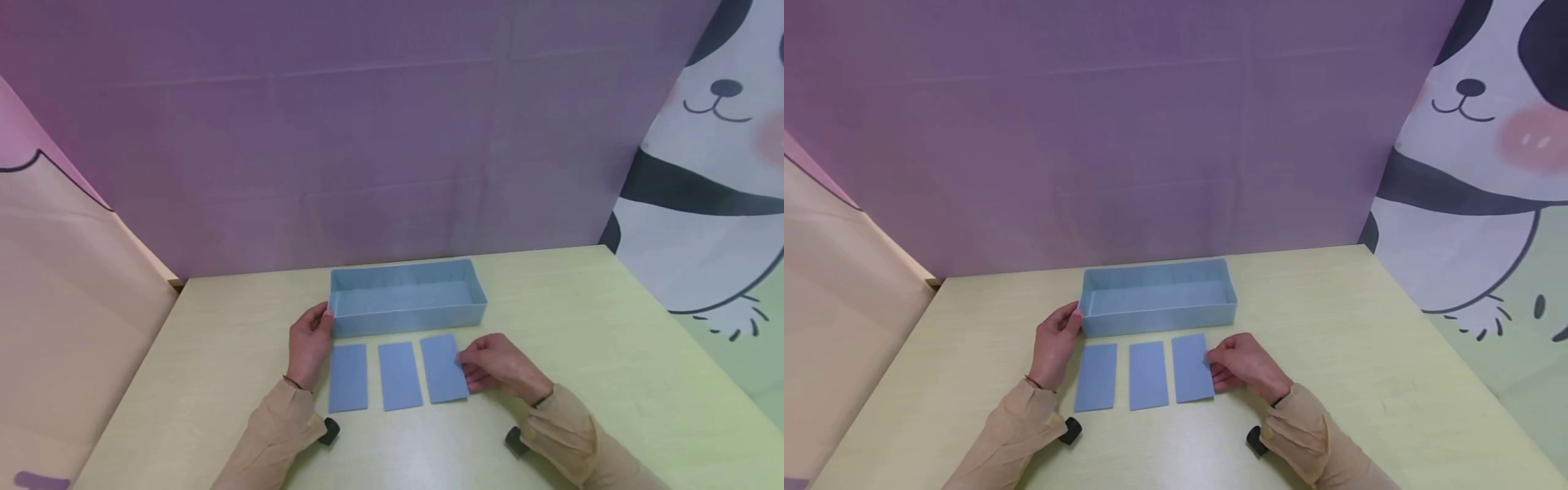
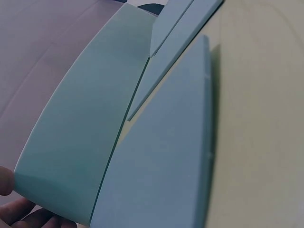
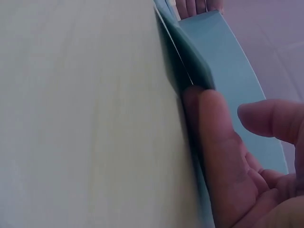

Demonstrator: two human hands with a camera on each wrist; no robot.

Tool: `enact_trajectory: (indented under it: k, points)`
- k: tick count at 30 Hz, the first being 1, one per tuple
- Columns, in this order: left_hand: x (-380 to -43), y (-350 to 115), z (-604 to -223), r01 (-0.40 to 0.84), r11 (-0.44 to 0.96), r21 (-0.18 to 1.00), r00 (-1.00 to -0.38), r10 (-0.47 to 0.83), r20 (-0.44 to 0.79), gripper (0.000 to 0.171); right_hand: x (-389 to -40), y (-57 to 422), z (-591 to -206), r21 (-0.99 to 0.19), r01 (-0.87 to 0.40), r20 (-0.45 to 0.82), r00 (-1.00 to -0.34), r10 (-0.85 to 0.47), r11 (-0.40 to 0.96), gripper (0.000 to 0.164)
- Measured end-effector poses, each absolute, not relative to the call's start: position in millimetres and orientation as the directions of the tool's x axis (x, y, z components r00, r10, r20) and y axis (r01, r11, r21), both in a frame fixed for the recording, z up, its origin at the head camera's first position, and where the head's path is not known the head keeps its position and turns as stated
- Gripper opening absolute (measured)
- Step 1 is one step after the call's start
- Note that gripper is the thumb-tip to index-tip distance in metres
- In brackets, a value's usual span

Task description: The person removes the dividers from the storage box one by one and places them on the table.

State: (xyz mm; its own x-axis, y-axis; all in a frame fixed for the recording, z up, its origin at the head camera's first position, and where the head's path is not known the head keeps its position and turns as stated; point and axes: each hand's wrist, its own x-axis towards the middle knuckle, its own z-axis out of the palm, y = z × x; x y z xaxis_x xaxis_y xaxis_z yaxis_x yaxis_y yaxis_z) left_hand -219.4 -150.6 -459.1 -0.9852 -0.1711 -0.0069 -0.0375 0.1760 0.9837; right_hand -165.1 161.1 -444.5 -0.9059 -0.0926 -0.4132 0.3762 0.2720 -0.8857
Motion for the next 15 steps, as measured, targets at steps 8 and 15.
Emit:
enact_trajectory:
  k: [8, 15]
  points:
    - [-220, -150, -460, -0.031, 0.170, 0.985, -0.986, -0.166, -0.002, 0.035, -162, 161, -438, -0.870, 0.325, -0.373, -0.925, -0.066, 0.370, 0.023]
    - [-220, -151, -460, -0.031, 0.171, 0.985, -0.987, -0.163, -0.003, 0.036, -162, 159, -432, -0.855, 0.331, -0.380, -0.924, -0.047, 0.398, 0.023]
